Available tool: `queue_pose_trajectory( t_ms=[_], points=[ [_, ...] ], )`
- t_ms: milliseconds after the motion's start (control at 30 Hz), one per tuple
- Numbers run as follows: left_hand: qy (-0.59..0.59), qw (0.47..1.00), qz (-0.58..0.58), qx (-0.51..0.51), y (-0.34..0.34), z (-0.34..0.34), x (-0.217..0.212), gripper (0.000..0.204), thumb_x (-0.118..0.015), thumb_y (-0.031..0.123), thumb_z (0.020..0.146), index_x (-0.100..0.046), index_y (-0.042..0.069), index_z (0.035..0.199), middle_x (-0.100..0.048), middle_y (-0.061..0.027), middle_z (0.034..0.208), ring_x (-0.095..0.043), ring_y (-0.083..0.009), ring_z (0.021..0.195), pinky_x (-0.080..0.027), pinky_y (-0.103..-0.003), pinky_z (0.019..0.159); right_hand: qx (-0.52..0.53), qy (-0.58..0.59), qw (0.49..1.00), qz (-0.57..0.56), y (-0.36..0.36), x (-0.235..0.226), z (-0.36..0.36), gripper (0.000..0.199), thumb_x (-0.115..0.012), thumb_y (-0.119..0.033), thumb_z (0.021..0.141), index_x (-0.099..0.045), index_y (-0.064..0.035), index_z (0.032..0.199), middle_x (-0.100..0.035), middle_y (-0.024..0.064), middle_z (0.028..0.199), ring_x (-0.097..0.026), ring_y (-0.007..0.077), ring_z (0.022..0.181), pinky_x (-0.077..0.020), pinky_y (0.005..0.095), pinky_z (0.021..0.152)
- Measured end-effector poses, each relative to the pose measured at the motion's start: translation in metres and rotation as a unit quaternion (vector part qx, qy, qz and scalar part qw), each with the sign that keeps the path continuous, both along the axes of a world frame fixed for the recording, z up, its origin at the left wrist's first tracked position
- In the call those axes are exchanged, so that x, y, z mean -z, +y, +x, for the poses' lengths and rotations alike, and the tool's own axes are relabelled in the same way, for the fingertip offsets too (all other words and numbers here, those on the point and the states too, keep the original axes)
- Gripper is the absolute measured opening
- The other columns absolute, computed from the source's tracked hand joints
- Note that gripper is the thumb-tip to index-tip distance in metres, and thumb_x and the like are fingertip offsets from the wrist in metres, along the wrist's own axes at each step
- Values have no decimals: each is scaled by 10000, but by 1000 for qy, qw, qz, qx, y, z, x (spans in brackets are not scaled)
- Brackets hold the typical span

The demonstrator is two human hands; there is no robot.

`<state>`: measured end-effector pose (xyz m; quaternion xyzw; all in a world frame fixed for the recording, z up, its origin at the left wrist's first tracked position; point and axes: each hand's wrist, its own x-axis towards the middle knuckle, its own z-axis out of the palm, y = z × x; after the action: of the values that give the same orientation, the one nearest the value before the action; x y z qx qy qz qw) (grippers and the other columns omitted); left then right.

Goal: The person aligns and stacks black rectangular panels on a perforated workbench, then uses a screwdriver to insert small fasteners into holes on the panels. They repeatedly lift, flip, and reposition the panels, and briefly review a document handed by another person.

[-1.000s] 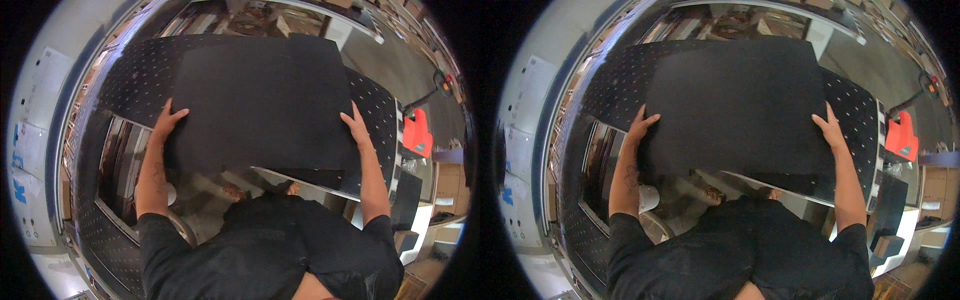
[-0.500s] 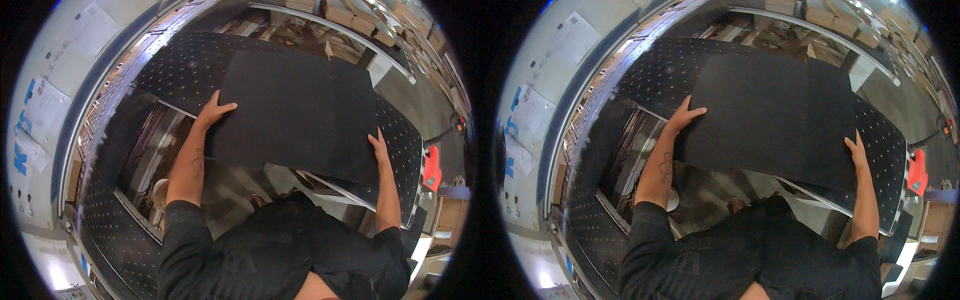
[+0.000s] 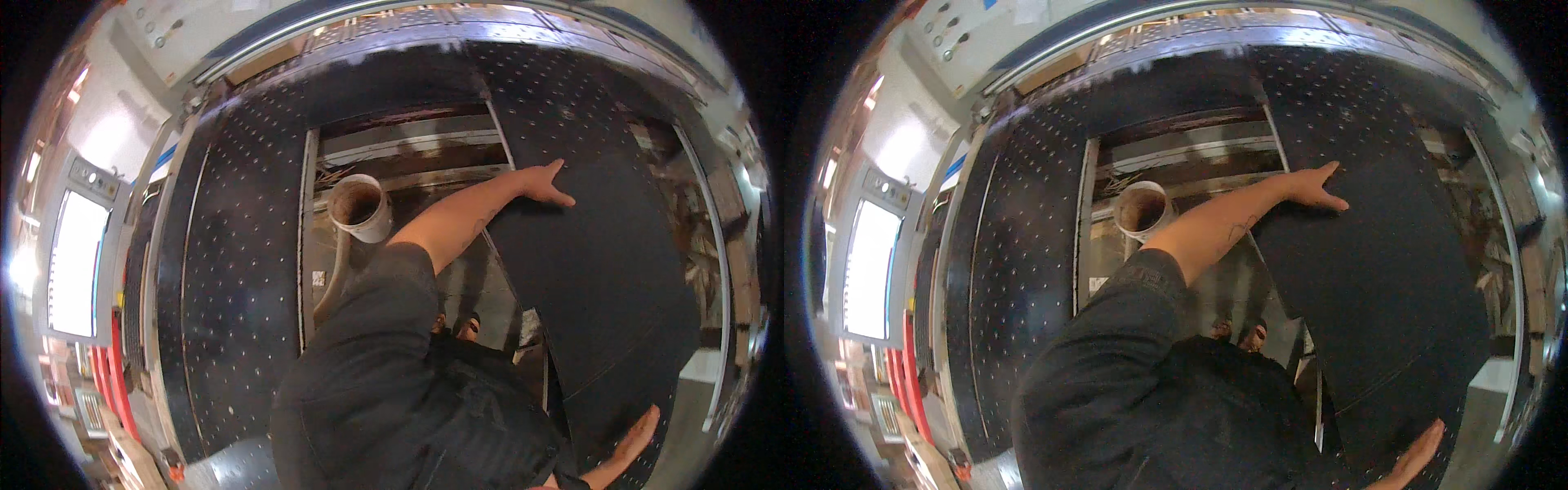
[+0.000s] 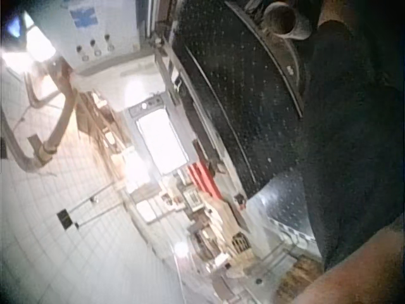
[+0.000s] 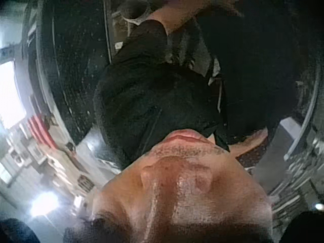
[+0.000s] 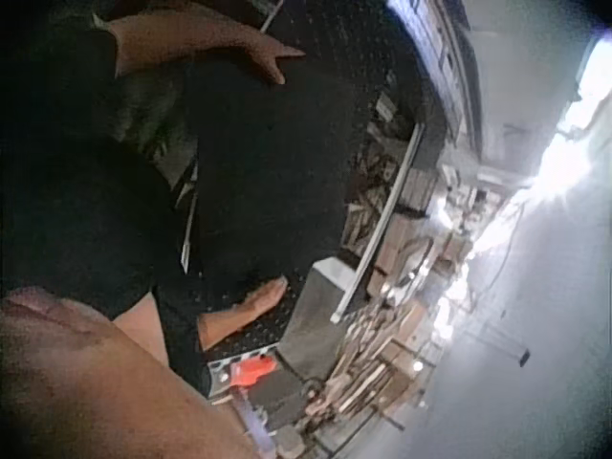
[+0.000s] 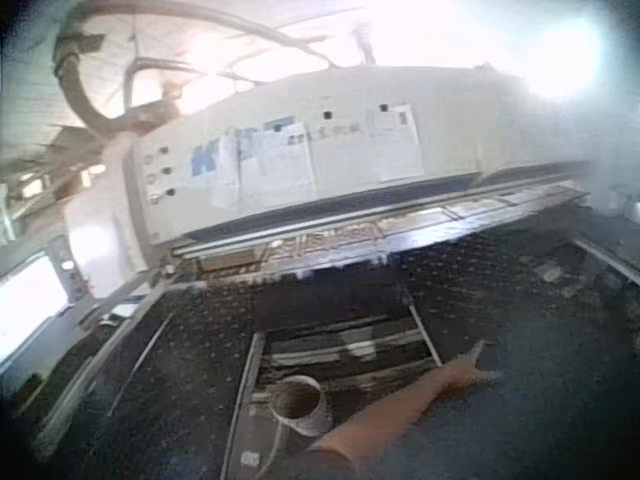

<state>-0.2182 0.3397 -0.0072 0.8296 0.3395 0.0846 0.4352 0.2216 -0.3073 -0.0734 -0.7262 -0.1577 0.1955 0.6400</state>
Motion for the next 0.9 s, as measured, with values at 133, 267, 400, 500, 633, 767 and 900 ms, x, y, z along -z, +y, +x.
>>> queue_pose_trajectory(
  t_ms=[133,267,400,500,633,767,900],
  points=[
    [-92,991,-33,-87,-14,-62,-12,1278,-761,710,832,-119,-10,1670,-379,-262,1650,-398,-387,1518,-338,-419,1230,-4,-139,988,-70,56,-82,49,593,-559,-360,1095,-452,-39,1583,-465,116,1613,-444,260,1479,-304,404,1235],
    [-161,953,-122,-226,-51,-177,-4,1130,-770,582,910,-168,-10,1662,-434,-240,1624,-473,-335,1473,-406,-400,1185,-140,-300,936,-123,193,-134,31,573,-554,-330,1103,-439,-53,1591,-470,139,1616,-441,299,1496,-328,424,1245],
    [-132,901,-80,-405,-122,-308,8,899,-731,457,992,-306,-21,1623,-539,-208,1544,-526,-297,1425,-425,-409,1173,-374,-316,869,-73,316,-160,-58,554,-585,-281,1085,-450,-100,1592,-496,135,1597,-444,324,1489,-319,449,1243],
    [-218,833,-67,-504,-207,-397,3,793,-710,401,1018,-370,-27,1593,-568,-185,1520,-544,-279,1407,-432,-398,1168,-488,-430,748,-134,383,-183,-129,566,-590,-258,1079,-439,-76,1593,-476,156,1613,-419,344,1509,-292,459,1261],
    [-180,692,66,-696,-365,-499,-3,615,-684,355,1036,-511,-12,1498,-684,-134,1341,-643,-229,1260,-490,-363,1076,-612,-464,633,-105,442,-204,-232,571,-585,-190,1065,-428,-61,1599,-454,159,1633,-414,332,1518,-296,448,1261],
    [-272,433,201,-835,-545,-586,3,409,-689,357,1027,-653,33,1275,-757,-94,1096,-731,-181,956,-553,-311,771,-632,-481,579,-186,456,-251,-329,529,-360,-385,1134,-439,-126,1588,-450,208,1608,-454,418,1434,-417,531,1150],
    [-323,98,320,-885,-762,-670,9,324,-681,378,1034,-638,61,984,-701,-68,879,-681,-158,731,-525,-308,615,-619,-489,607,-94,467,-270,-404,524,-523,-194,1085,-441,25,1554,-517,267,1526,-558,394,1317,-480,475,1065]
  ],
)
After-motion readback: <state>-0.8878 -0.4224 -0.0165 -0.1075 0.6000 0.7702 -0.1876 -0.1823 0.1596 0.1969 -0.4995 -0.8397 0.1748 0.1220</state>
